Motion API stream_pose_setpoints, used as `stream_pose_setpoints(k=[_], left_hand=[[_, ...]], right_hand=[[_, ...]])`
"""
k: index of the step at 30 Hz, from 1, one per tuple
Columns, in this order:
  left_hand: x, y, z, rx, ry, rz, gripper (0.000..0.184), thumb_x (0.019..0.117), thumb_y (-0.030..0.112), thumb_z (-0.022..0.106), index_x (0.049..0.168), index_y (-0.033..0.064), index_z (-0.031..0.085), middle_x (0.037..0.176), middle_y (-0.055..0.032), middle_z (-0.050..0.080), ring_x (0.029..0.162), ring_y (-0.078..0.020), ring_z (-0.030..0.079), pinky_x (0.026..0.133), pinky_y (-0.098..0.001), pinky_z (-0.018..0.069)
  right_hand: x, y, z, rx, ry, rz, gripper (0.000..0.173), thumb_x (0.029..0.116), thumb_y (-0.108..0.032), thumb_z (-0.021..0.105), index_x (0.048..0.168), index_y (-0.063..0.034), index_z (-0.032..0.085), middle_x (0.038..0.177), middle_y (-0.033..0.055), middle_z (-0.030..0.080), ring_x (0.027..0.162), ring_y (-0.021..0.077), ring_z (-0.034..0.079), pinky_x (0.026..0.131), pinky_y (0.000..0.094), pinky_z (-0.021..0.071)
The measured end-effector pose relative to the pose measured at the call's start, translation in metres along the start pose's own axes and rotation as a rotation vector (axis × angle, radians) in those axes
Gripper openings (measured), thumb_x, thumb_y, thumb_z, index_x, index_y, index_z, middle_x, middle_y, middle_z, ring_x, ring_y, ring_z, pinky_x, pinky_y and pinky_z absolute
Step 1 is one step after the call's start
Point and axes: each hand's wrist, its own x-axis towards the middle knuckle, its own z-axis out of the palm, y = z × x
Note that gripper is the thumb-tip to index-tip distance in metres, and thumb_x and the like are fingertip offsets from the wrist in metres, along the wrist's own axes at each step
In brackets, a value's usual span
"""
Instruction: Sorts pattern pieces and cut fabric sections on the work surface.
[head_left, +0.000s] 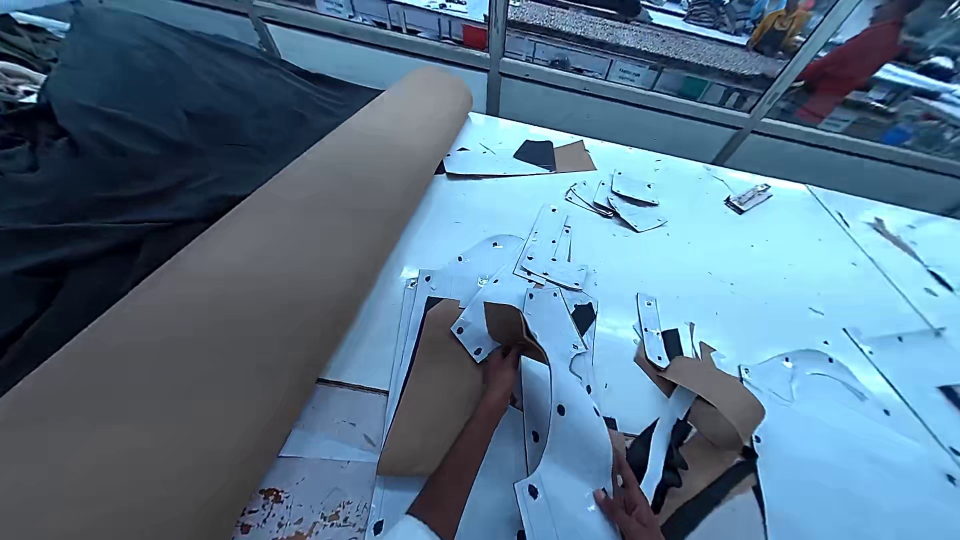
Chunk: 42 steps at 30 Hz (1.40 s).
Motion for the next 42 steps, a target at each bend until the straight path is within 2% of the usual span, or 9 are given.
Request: stream_pose_setpoints(k=[2,6,9,12,20,23,26,34,42], left_hand=[[-0.013,0.008,-0.006,-0.255,-0.018,-0.072,0.055,0.1115,0.044,0.037,0.122,-0.0045,0.061,0.106,-0.0163,0.068,0.091,-0.0236,0.067,0.084,-0.0407,0.0555],[-0.04,0.022,-0.015,-0.547,-0.166,-0.208,0.082,0.0984,0.076,0.027,0.139,0.0105,0.053,0.113,-0.0165,0.068,0.096,-0.0284,0.068,0.078,-0.0464,0.0566],[-0.045,0.03,-0.011,-0.436,-0.114,-0.118,0.046,0.1044,0.031,0.058,0.141,0.0063,0.05,0.116,-0.0175,0.067,0.099,-0.0263,0.067,0.083,-0.0436,0.0568],[-0.039,0.05,-0.003,-0.398,-0.084,-0.05,0.052,0.0913,-0.003,0.068,0.138,0.0024,0.047,0.112,-0.0167,0.065,0.091,-0.0239,0.066,0.076,-0.0392,0.0572],[-0.008,0.059,0.017,-0.199,-0.17,0.072,0.053,0.0939,0.001,0.067,0.142,0.0075,0.048,0.116,-0.0132,0.065,0.089,-0.0194,0.065,0.072,-0.0363,0.0559],[0.025,0.009,0.018,0.309,-0.085,0.116,0.047,0.0919,0.012,0.075,0.134,-0.0018,0.059,0.124,-0.0282,0.064,0.109,-0.0416,0.064,0.092,-0.0602,0.0528],[0.03,-0.006,0.02,0.604,0.038,0.19,0.045,0.0916,0.014,0.074,0.133,0.0003,0.065,0.133,-0.0277,0.059,0.124,-0.0435,0.056,0.105,-0.0603,0.0458],[0.014,-0.001,0.033,0.52,0.053,0.018,0.077,0.086,0.03,0.083,0.145,-0.0018,0.044,0.123,-0.0335,0.062,0.115,-0.0514,0.06,0.093,-0.0661,0.0509],[0.005,0.008,0.032,0.328,-0.093,0.1,0.053,0.0923,0.011,0.073,0.142,0.0038,0.056,0.127,-0.028,0.062,0.112,-0.0445,0.061,0.091,-0.0628,0.0509]], right_hand=[[-0.006,0.004,-0.005,-0.01,-0.056,-0.01,0.08,0.0962,0.009,0.052,0.159,0.0003,0.003,0.138,0.0096,0.06,0.108,0.0092,0.069,0.097,0.0304,0.0585],[-0.012,0.011,-0.012,-0.062,-0.151,0.007,0.078,0.0982,0.004,0.055,0.159,0.0006,0.006,0.135,0.0083,0.063,0.11,0.0108,0.069,0.098,0.0332,0.0581],[-0.015,0.013,-0.013,-0.103,-0.169,-0.005,0.076,0.0975,0.004,0.056,0.159,0.0007,0.011,0.138,0.0111,0.062,0.113,0.0137,0.068,0.099,0.0348,0.0577],[-0.016,0.001,-0.007,-0.107,-0.137,-0.03,0.076,0.0975,0.003,0.056,0.159,0.0013,0.012,0.137,0.0105,0.062,0.113,0.012,0.068,0.099,0.033,0.0574],[0.01,-0.003,0.002,-0.038,0.006,-0.004,0.069,0.0963,0.003,0.056,0.156,-0.0019,0.023,0.129,0.0126,0.064,0.104,0.0153,0.071,0.09,0.0332,0.0613],[0.025,0.034,-0.005,-0.258,0.14,0.064,0.064,0.0942,-0.007,0.065,0.151,0.0001,0.036,0.118,0.0193,0.068,0.098,0.0227,0.071,0.087,0.0411,0.0604],[0.026,0.041,-0.004,-0.553,0.233,0.057,0.061,0.094,-0.017,0.07,0.148,-0.002,0.046,0.109,0.0197,0.072,0.095,0.0292,0.072,0.087,0.0492,0.0578],[0.022,0.035,0.006,-1.036,0.337,0.061,0.058,0.0927,-0.022,0.073,0.144,-0.0032,0.055,0.138,0.0302,0.055,0.116,0.0435,0.063,0.098,0.0555,0.0518],[0.021,0.046,0.003,-1.022,0.43,-0.091,0.059,0.0846,-0.021,0.08,0.138,-0.0031,0.062,0.129,0.0307,0.055,0.11,0.0437,0.061,0.092,0.054,0.0541]])
